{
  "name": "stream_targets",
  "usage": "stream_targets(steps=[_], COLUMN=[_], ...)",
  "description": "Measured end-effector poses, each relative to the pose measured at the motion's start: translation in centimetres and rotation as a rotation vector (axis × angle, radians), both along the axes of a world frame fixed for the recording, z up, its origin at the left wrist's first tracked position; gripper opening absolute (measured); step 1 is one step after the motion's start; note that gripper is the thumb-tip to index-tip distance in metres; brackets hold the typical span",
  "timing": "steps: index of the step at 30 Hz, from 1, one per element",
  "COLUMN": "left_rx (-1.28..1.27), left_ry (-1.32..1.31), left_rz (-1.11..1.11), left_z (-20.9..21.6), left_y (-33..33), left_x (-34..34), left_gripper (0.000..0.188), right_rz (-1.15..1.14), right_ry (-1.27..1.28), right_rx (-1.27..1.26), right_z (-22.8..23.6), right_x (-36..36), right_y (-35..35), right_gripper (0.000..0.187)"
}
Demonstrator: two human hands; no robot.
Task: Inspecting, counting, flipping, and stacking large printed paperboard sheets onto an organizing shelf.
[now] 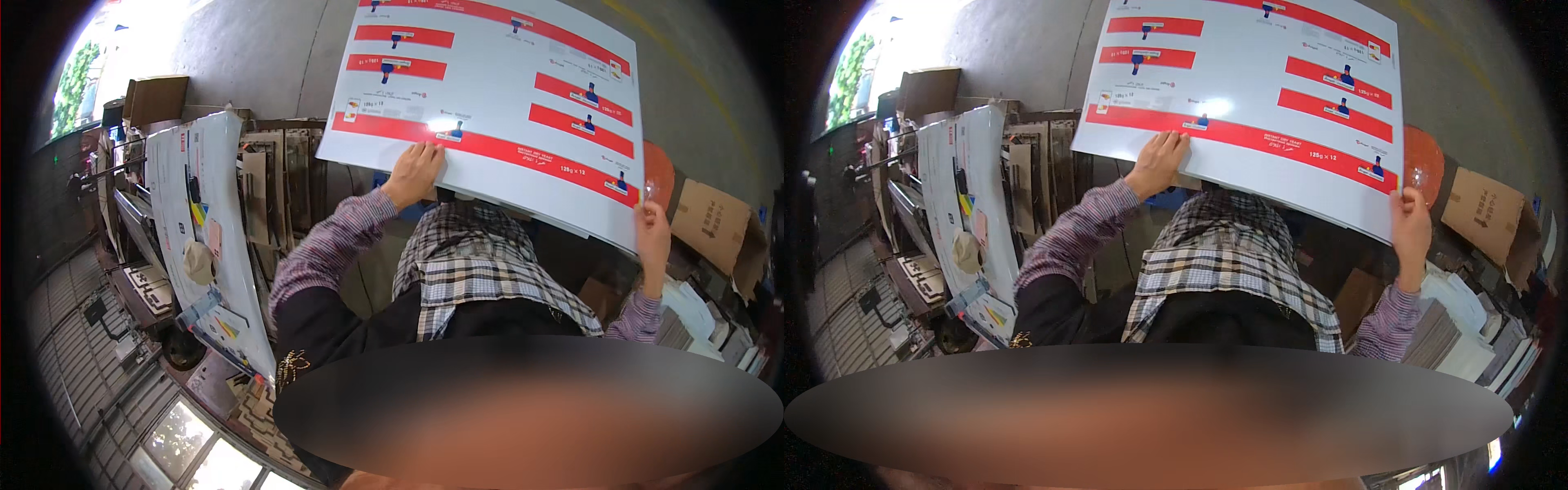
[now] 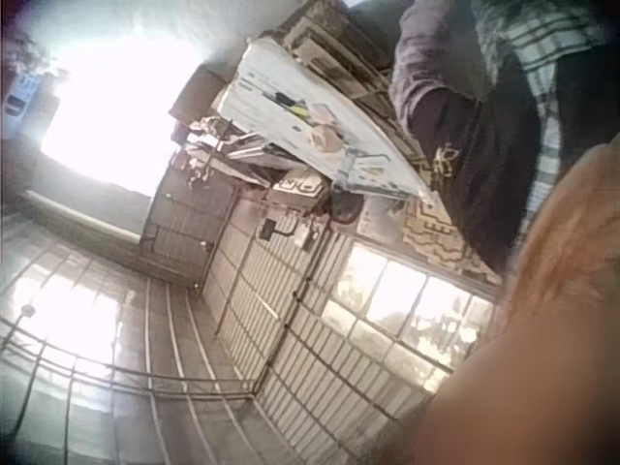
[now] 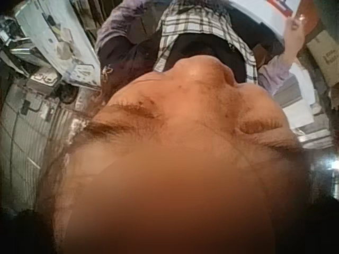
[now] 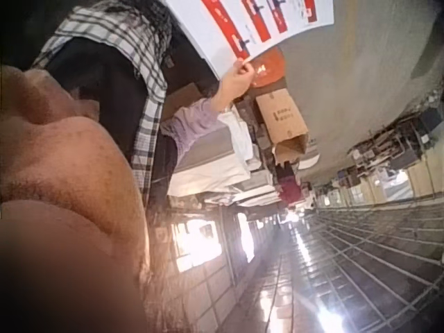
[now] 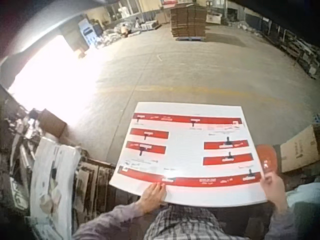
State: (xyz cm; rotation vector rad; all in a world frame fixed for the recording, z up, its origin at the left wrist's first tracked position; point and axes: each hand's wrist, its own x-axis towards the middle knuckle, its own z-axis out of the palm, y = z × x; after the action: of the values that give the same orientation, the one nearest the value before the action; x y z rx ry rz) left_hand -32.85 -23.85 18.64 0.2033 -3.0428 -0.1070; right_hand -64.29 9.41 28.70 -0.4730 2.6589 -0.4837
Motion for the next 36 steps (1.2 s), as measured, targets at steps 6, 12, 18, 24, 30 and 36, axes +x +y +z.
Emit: stream_targets(steps=[6, 12, 18, 24, 30, 36], left_rx=[-0.135, 0.226, 0.355, -0.031, 0.102, 0.007], left_ry=[-0.284, -0.318, -0.361, 0.128, 0.095, -0.029], left_rz=[-0.386, -0.576, -0.152, 0.456, 0.618, 0.536], left_z=[4.3, 11.5, 14.4, 4.9, -6.6, -0.9], left_y=[-1.1, -2.4, -6.8, -12.2, -10.2, -13.1], left_x=[-3.6, -5.0, -5.3, -7.0, -6.7, -4.3], left_gripper=[0.013, 0.012, 0.041, 0.069, 0.076, 0.072], right_rz=[0.91, 0.77, 0.667, 0.592, 0.463, 0.521], right_ry=[0.224, 0.068, -0.807, 0.064, 0.393, 0.383], right_rx=[-0.101, -0.177, -0.195, -0.117, 0.022, -0.03], right_z=[-5.0, -0.9, 3.9, -1.4, -11.8, -11.8], right_x=[11.5, 10.7, 2.9, -0.8, 3.3, 3.1], right_y=[-7.3, -5.9, -11.3, -17.5, -13.8, -13.1], right_gripper=[0.056, 0.052, 0.035, 0.042, 0.053, 0.055])
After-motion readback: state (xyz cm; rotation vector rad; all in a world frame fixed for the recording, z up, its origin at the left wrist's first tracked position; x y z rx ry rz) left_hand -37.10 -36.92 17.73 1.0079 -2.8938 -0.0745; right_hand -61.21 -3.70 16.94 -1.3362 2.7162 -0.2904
